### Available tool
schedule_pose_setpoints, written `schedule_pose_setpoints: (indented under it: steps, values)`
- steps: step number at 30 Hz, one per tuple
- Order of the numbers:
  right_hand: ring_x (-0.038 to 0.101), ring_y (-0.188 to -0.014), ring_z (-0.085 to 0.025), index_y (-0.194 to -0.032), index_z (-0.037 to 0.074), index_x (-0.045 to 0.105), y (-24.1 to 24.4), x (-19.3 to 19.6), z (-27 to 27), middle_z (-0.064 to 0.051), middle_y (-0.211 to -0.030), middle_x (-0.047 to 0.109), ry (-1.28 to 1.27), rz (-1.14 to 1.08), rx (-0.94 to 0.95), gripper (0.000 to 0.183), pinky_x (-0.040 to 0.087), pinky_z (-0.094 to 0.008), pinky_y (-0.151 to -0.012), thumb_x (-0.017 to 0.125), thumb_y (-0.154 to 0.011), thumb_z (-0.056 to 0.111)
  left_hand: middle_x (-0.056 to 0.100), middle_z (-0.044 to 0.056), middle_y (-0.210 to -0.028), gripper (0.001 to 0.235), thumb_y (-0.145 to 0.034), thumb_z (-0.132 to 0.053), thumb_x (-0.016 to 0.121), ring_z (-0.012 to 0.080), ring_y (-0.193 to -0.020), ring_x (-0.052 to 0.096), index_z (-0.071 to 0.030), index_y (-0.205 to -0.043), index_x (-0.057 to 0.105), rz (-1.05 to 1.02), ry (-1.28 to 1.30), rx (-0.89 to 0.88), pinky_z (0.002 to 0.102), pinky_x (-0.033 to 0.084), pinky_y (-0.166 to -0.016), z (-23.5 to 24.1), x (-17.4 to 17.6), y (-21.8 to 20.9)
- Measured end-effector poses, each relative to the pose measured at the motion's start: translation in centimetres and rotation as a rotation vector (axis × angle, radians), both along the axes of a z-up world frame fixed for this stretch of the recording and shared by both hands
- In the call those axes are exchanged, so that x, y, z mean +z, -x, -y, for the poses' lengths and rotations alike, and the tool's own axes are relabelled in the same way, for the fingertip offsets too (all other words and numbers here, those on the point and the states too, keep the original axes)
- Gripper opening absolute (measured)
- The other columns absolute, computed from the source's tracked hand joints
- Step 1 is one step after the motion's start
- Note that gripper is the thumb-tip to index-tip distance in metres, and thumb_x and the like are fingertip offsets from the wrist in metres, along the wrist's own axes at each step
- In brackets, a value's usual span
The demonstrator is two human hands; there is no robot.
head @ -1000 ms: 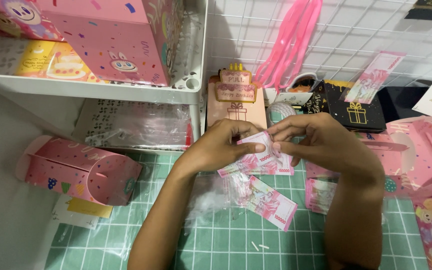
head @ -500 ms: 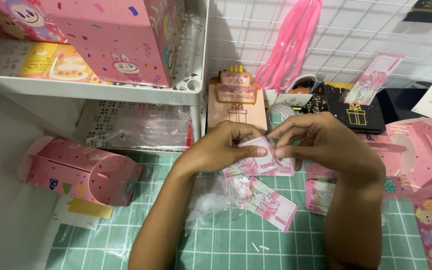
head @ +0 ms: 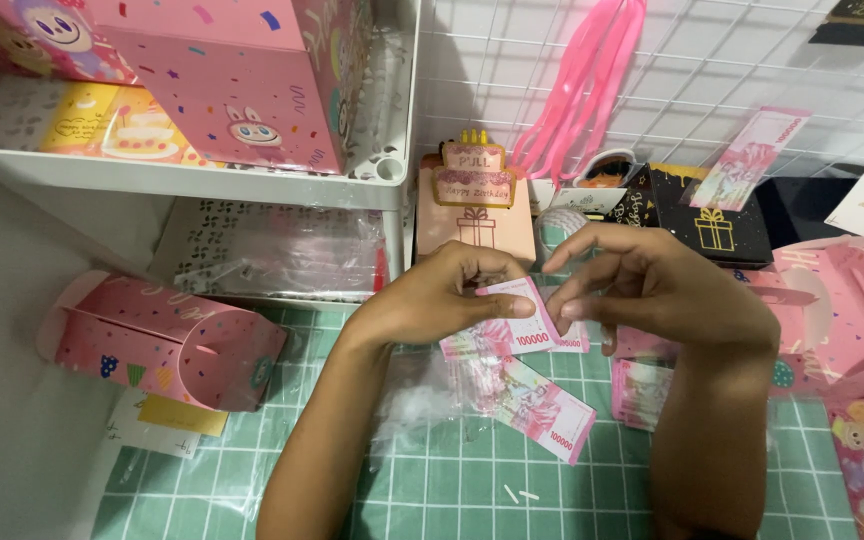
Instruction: The person places stacks of pink paper money into small clear plastic bags on a green cutting mat. They seal the bags and arrange them on the table among various pink gift boxes and party supplies.
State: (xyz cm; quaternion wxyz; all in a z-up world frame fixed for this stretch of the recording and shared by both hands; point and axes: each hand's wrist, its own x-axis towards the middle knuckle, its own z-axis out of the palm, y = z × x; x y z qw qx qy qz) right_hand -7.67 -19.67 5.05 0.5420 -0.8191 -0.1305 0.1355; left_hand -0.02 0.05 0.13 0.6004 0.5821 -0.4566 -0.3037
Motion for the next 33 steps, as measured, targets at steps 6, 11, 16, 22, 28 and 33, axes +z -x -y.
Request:
schedule_pose_setpoints:
  steps: [6,11,16,22,28,33]
  values:
    - [0.057,-0.036,-0.008,-0.092,0.005,0.054,0.1,0.2,-0.2,-0.011,-0.073,0.074,-0.009,-0.011,-0.028,0.025,0.042,-0.015,-0.03,0.065,-0.069,0.004,0.06,-0.004,-0.079,0.013,-0.079,-0.021,0.06,0.0038,-0.074,0.051,-0.009,-0.085,0.062,0.011,-0.028,0.033,0.019,0.04,-0.066,-0.1,0.2,0.1]
    - [0.064,-0.046,-0.013,-0.087,0.003,0.057,0.0,0.1,-0.6,-0.014,-0.07,0.073,-0.03,-0.051,-0.124,0.026,0.051,-0.021,-0.036,0.069,-0.065,0.01,0.058,-0.005,-0.075,0.011,-0.081,-0.02,0.059,0.003,-0.069,0.049,-0.01,-0.084,0.062,0.012,-0.019,0.023,0.019,0.038,-0.062,0.0,0.2,0.2]
    - [0.064,-0.047,-0.014,-0.087,0.001,0.059,0.0,0.2,-0.7,-0.013,-0.067,0.071,-0.038,-0.06,-0.127,0.027,0.05,-0.021,-0.036,0.07,-0.064,0.011,0.058,-0.005,-0.076,0.011,-0.081,-0.02,0.059,0.0034,-0.072,0.049,-0.009,-0.085,0.062,-0.003,-0.016,0.033,0.019,0.039,-0.064,0.1,0.1,0.3]
    - [0.062,-0.049,-0.011,-0.088,0.002,0.061,0.0,0.3,-1.1,-0.01,-0.066,0.072,0.064,-0.043,-0.153,0.029,0.049,-0.021,-0.04,0.071,-0.063,0.012,0.064,-0.003,-0.084,0.013,-0.08,-0.021,0.059,0.0057,-0.077,0.056,-0.01,-0.084,0.062,0.044,-0.042,0.066,0.021,0.043,-0.069,0.2,0.2,0.2]
    - [0.064,-0.054,-0.014,-0.089,0.003,0.06,0.0,0.4,-1.5,-0.014,-0.068,0.073,0.06,-0.155,-0.252,0.028,0.05,-0.023,-0.042,0.07,-0.064,0.007,0.063,-0.002,-0.086,0.013,-0.08,-0.021,0.058,0.0055,-0.079,0.056,-0.01,-0.085,0.062,0.045,-0.027,0.066,0.021,0.043,-0.07,0.3,0.1,0.2]
    - [0.069,-0.055,-0.018,-0.09,0.004,0.06,-0.2,0.8,-2.0,-0.016,-0.07,0.074,0.12,-0.18,-0.289,0.03,0.052,-0.024,-0.045,0.071,-0.062,0.003,0.064,-0.002,-0.085,0.012,-0.08,-0.021,0.058,0.0049,-0.079,0.056,-0.01,-0.082,0.062,0.059,-0.052,0.087,0.02,0.042,-0.07,0.5,-0.1,0.3]
